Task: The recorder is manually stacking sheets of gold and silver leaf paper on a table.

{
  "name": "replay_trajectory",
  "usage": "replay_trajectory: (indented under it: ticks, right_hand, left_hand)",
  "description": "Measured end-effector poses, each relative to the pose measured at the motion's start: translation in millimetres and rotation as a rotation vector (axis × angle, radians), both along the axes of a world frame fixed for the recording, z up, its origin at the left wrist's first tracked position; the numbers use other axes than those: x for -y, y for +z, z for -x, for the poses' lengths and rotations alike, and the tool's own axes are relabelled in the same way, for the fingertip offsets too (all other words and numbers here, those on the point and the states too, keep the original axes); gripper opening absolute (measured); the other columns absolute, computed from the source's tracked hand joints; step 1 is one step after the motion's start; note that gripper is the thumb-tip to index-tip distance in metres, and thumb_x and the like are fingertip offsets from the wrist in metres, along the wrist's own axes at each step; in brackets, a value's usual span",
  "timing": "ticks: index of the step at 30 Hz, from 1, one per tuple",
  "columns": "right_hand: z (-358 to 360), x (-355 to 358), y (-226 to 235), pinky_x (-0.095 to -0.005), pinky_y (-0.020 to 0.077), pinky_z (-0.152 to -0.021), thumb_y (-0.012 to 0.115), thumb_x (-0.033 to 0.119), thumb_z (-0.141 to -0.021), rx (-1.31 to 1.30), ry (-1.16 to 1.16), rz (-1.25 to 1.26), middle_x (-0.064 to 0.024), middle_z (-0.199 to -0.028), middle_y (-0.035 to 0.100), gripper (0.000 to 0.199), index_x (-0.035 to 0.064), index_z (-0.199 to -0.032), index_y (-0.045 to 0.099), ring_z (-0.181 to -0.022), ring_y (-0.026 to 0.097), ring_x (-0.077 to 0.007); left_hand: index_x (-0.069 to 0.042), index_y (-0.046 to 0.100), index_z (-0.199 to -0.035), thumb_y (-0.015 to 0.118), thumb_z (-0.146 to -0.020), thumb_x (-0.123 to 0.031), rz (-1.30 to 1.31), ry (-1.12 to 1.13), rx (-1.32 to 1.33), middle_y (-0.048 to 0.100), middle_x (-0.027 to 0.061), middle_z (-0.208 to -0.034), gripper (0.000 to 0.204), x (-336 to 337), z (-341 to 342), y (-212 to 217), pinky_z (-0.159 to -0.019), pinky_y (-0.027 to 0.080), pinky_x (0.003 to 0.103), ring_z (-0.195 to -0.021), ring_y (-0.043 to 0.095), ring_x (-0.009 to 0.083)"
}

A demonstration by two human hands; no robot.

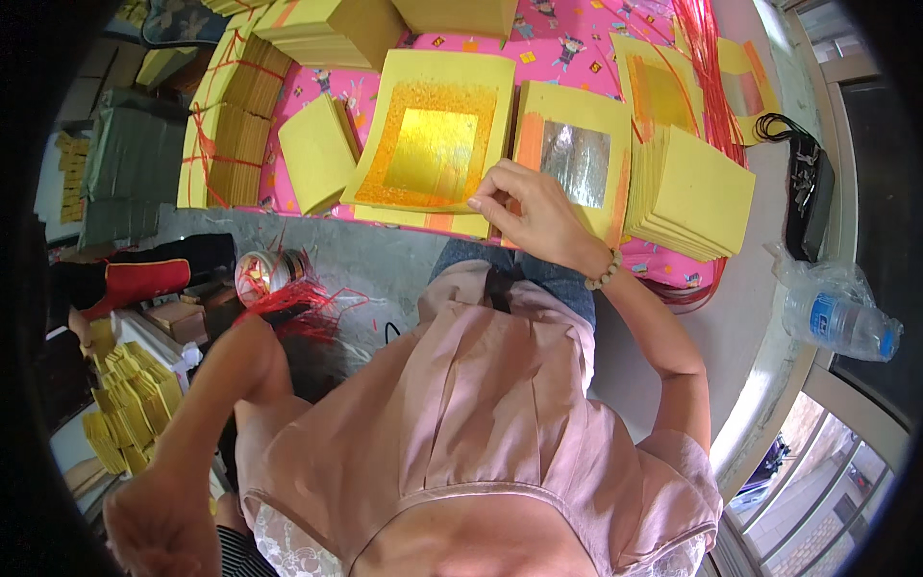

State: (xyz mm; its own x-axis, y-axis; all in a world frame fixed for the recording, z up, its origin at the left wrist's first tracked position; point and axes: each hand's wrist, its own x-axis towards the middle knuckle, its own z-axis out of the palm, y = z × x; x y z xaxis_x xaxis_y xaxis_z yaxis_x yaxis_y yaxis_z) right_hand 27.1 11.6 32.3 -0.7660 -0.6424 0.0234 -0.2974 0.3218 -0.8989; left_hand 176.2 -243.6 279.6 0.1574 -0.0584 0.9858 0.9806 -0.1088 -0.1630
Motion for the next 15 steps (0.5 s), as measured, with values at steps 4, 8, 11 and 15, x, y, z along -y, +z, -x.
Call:
replay_trajectory:
  ticks: [4, 8, 11, 15]
  right_hand:
    - [13.3, -5.7, -0.9, -0.0273, 0.0462, -0.066, 0.064, 0.013, -0.097, -0.048, -0.079, 0.036, -0.0053, -0.087, 0.057, 0.014, 0.0002, -0.093, 0.060, -0.076, 0.056, -0.0126]
    - [34.5, 5.4, 18.8, -0.0338, 0.0504, -0.067, 0.066, 0.018, -0.096, -0.140, -0.172, 0.077, -0.0115, -0.084, 0.059, 0.022, -0.0022, -0.092, 0.060, -0.073, 0.061, -0.0230]
    - [56.8, 8.2, 18.6, -0.0339, 0.0498, -0.067, 0.065, 0.019, -0.097, -0.170, -0.271, 0.059, -0.0118, -0.084, 0.060, 0.022, -0.0021, -0.092, 0.060, -0.073, 0.060, -0.0217]
    - [92.7, 17.4, 6.1, -0.0340, 0.0490, -0.068, 0.064, 0.024, -0.097, -0.147, -0.331, 0.101, -0.0110, -0.081, 0.061, 0.027, -0.0022, -0.091, 0.061, -0.069, 0.058, -0.0195]
  left_hand:
    - [-0.019, 0.056, -0.095, 0.052, -0.102, -0.032, -0.199, 0.143, 0.363, 0.041, -0.0086, -0.065, 0.015, 2.1, 4.5, -57.4, -0.054, 0.036, 0.030, -0.048, 0.038, 0.0035]
    - [-0.001, 0.068, -0.096, 0.066, -0.078, 0.001, 0.645, 0.505, 0.858, 0.067, 0.0146, -0.086, 0.018, 40.2, 33.5, -106.6, -0.066, 0.050, 0.041, -0.072, 0.063, 0.0305]
    - [-0.003, 0.062, -0.126, 0.073, -0.079, 0.002, 0.410, 0.682, 0.975, 0.067, 0.0139, -0.103, 0.048, -10.9, 85.6, -176.6, -0.080, 0.051, 0.040, -0.091, 0.064, 0.0320]
    - [-0.012, 0.056, -0.140, 0.074, -0.085, -0.014, 0.703, 0.761, 0.982, 0.053, 0.0156, -0.139, 0.058, -21.8, 115.5, -225.2, -0.103, 0.043, 0.047, -0.125, 0.052, 0.0358]
